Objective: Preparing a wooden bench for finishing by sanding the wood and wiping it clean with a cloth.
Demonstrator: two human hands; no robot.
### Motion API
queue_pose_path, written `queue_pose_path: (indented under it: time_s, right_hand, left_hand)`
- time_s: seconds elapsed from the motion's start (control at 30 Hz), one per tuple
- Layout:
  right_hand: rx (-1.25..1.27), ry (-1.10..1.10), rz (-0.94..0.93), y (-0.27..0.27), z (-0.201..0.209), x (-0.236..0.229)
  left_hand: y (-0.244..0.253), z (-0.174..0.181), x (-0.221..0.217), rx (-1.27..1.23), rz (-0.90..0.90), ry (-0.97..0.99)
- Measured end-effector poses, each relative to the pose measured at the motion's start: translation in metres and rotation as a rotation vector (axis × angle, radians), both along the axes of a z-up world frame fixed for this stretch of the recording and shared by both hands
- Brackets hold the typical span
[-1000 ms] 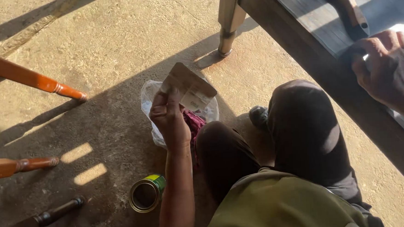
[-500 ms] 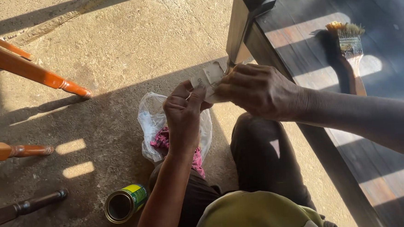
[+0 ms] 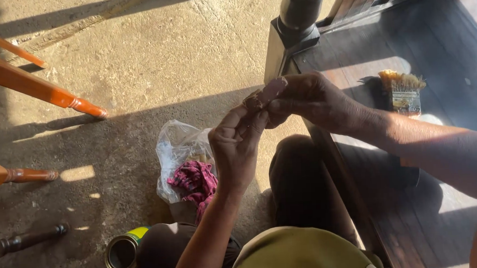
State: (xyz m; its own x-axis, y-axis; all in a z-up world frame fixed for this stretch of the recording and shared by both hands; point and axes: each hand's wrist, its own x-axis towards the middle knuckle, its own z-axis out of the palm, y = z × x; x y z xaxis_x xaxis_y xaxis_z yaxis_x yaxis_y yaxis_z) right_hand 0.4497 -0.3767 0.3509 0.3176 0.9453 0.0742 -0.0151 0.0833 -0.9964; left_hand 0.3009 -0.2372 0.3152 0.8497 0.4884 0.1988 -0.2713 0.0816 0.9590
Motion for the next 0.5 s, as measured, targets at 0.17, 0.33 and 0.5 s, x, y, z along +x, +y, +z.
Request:
queue_pose_path:
  time_s: [0.17,0.33,0.5]
  right_hand:
    - [0.076,-0.265,-0.270,-0.022,-0.005,-0.003]
    - [-0.320,-0.828,-0.499,-0.033,-0.015,-0.006]
    - [0.131,-1.082,-0.405,-0.039,-0.010,-0.020]
  left_hand:
    - [-0.023,-0.011,0.018,0.242,0.109,0.022]
    - [-0.053,-0.017,0.017,0.053,0.063,-0.117]
    - [-0.060,-0.015,0.018,-0.080,0.013,-0.094]
